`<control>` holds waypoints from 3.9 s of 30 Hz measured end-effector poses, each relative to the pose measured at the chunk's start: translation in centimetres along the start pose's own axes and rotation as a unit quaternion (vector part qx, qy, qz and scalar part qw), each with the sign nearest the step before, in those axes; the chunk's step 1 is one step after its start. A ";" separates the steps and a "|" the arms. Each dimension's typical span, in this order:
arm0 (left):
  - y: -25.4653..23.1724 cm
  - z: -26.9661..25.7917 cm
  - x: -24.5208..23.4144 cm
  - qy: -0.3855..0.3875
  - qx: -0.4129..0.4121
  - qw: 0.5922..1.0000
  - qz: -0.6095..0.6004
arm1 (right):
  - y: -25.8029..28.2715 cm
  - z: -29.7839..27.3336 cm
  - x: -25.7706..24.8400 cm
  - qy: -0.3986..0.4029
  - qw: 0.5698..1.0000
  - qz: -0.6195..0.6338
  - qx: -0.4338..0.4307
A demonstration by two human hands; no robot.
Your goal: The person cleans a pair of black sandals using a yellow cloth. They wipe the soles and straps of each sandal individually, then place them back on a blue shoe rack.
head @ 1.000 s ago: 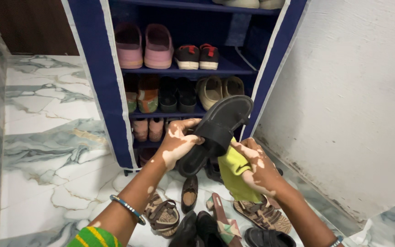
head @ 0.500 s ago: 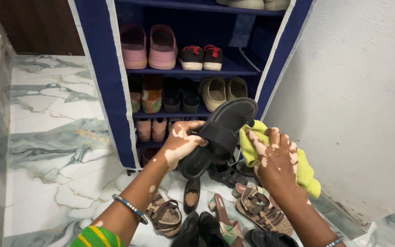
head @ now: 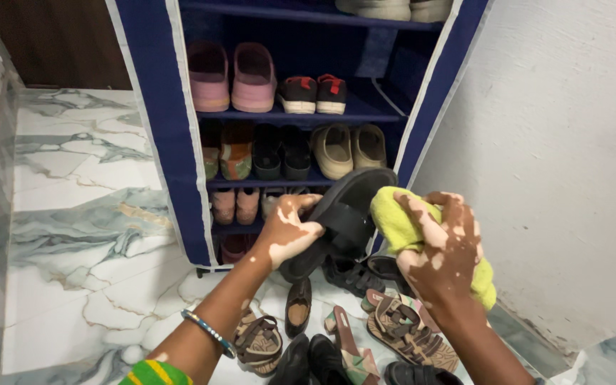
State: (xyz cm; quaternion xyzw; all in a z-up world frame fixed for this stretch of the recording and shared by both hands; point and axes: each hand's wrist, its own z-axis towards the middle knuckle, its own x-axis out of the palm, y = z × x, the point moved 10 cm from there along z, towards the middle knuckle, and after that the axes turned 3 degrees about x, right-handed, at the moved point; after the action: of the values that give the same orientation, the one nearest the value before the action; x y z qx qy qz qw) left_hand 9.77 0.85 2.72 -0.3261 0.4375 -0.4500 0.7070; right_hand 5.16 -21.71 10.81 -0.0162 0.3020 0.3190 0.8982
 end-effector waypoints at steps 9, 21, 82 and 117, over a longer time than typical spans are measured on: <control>-1.5 -1.9 2.6 0.071 -0.016 0.967 0.243 | 3.4 -1.2 4.0 0.104 0.987 -0.058 -0.108; -1.8 -1.9 3.9 0.093 0.027 0.964 0.249 | -4.1 -0.2 5.8 0.138 0.982 -0.093 0.094; 23.6 -4.6 10.2 -0.185 -0.360 0.852 -0.333 | -15.2 -20.2 24.8 0.367 0.641 0.280 0.613; 27.0 -5.7 11.6 -0.102 -0.395 0.886 -0.221 | -15.3 -22.1 30.4 0.358 0.594 0.341 0.634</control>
State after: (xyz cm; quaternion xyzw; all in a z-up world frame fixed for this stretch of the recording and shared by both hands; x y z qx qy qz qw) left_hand 16.54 0.09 -26.46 -0.7108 0.4209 -0.3484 0.4430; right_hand 20.99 -21.70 -26.58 0.5487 0.7092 0.2981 0.3272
